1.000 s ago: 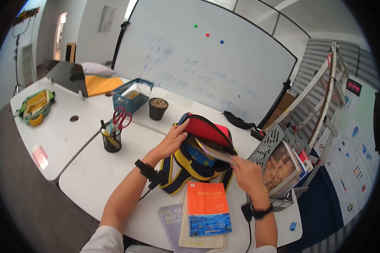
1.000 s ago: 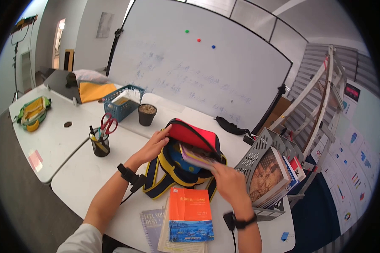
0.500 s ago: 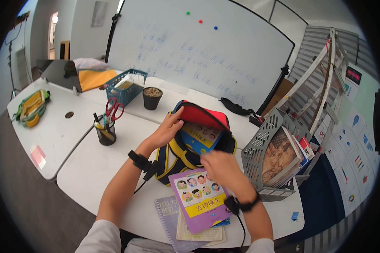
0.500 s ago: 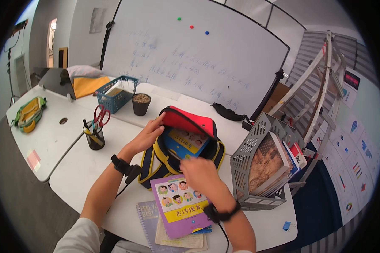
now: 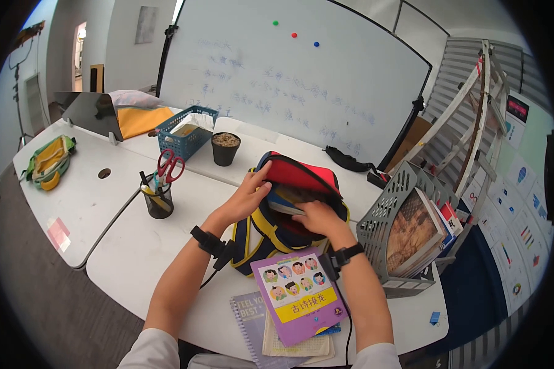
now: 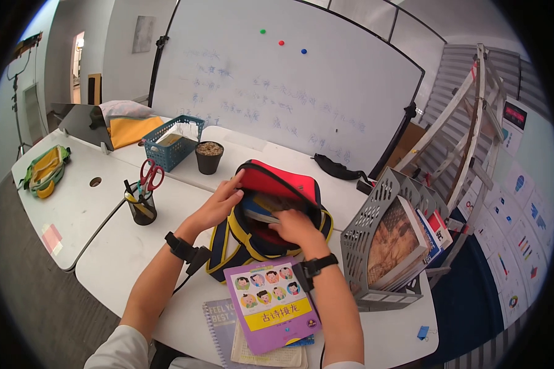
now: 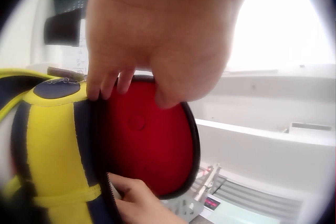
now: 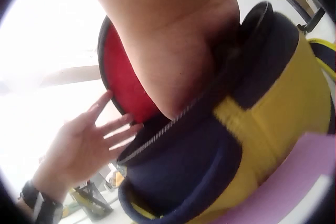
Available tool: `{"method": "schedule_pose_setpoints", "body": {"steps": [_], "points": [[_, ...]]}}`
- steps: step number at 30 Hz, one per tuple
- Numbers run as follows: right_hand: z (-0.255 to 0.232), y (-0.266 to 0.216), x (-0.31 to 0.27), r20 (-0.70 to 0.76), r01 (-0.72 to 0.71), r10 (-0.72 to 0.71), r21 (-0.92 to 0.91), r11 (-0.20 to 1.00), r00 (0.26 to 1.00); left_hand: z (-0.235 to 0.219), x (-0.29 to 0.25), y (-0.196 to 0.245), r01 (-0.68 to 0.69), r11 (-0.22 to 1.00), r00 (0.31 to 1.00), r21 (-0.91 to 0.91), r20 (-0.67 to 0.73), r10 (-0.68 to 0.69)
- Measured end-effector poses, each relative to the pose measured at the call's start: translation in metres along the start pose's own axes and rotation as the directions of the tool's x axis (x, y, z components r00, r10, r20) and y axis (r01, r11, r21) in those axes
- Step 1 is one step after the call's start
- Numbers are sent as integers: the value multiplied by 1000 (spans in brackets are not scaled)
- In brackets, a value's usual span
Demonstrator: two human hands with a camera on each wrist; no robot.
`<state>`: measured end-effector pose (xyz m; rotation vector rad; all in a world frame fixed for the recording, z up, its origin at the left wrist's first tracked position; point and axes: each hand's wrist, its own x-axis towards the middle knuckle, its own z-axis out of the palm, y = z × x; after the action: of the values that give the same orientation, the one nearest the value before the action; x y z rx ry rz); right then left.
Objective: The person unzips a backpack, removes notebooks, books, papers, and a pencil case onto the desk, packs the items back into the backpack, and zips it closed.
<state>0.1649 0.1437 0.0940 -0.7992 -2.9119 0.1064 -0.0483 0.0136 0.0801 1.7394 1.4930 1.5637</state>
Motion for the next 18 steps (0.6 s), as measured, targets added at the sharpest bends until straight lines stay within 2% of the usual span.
{"method": "schedule_pose_setpoints", "body": {"steps": [1, 3, 5, 6, 8, 9, 11, 13, 15, 16, 18], "points": [[-4, 9, -6, -110, 48, -41, 63, 997, 993, -1, 0, 0, -5, 1000, 1000, 26, 8, 5], [-17, 23, -19, -127, 73, -61, 95, 993, 990, -2, 2, -5, -11, 998, 1000, 55, 13, 10], [-30, 28, -33, -227, 69, -15, 233, 970, 974, -1, 3, -10, -8, 1000, 1000, -19, 18, 8], [-39, 26, -41, -234, 6, 53, 246, 969, 971, -2, 3, -10, -9, 1000, 1000, -20, 18, 9], [-44, 22, -50, -266, -14, 88, 271, 963, 960, 0, 2, -2, 94, 987, 995, -133, 45, -89], [-43, 21, -55, -299, -30, 122, 295, 955, 946, 2, 1, -4, 95, 987, 994, -133, 58, -88], [-42, 17, -59, -352, -32, 133, 278, 960, 927, 3, 3, -11, 10, 999, 1000, -51, 27, -8], [-42, 8, -59, -402, -22, 129, 261, 965, 906, 2, 3, -8, 25, 998, 999, -54, 38, -23], [-47, -3, -64, -596, 91, 5, 130, 987, 803, 1, 0, 3, 120, 985, 992, -124, 61, -113], [-50, -10, -72, -595, 91, 7, 135, 987, 804, 2, 1, 4, 124, 985, 991, -121, 62, -117], [-58, -28, -95, -743, 238, -224, -89, 967, 631, 1, 0, 2, 109, 986, 993, -126, 66, -102]]}}
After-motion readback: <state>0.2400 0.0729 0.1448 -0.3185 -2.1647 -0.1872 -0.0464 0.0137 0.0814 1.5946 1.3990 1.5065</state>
